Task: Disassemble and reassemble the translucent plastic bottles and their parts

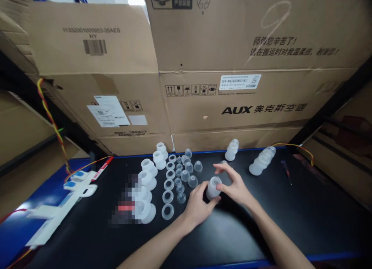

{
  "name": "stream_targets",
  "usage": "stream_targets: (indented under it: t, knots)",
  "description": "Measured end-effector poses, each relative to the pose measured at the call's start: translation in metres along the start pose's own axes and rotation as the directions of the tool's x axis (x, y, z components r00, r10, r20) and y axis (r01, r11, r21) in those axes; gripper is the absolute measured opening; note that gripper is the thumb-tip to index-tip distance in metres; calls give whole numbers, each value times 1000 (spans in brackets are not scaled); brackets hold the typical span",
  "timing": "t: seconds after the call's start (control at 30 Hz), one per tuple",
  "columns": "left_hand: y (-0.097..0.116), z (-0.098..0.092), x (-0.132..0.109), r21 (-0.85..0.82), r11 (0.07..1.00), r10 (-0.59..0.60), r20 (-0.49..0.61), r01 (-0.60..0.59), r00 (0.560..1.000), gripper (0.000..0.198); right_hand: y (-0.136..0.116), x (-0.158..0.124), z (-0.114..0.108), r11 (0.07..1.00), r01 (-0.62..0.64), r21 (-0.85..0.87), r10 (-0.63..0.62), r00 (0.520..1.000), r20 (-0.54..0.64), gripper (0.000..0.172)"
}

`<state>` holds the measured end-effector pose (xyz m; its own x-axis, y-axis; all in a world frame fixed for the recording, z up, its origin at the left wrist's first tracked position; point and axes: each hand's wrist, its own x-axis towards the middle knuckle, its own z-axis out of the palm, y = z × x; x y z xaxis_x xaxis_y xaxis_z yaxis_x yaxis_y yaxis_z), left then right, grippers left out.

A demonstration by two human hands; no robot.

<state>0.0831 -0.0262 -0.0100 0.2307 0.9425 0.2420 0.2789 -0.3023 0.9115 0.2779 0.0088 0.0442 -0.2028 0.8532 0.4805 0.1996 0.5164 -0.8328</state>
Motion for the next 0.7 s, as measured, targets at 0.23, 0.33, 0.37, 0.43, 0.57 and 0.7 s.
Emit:
stream_targets:
  t: [0.23, 0.33, 0.37, 0.43, 0.57, 0.7]
  knots:
    - [0, -1, 3, -1, 1000, 1, 5, -1, 1000, 43, 0, 0, -3, 985, -125, 116, 112, 987, 111, 44]
    - [-1, 0, 2, 16, 1000, 23, -6, -23, 1000, 43, 2, 1, -7, 990, -74, 121, 57, 989, 140, 51]
    - [-2, 0, 2, 20, 999, 30, -7, -30, 1000, 43, 2, 1, -7, 993, -58, 100, 44, 990, 137, 53]
    - [-2, 0, 1, 28, 999, 38, -7, -38, 999, 42, 4, 2, -8, 996, -58, 74, 48, 990, 136, 53]
    - [-3, 0, 1, 57, 998, 34, -2, -34, 999, 42, 6, 2, -8, 978, -116, 173, 96, 988, 121, 41]
    - [-8, 1, 1, 97, 993, 62, -7, -61, 998, 42, 7, 3, -9, 938, -126, 323, 123, 992, 29, 41]
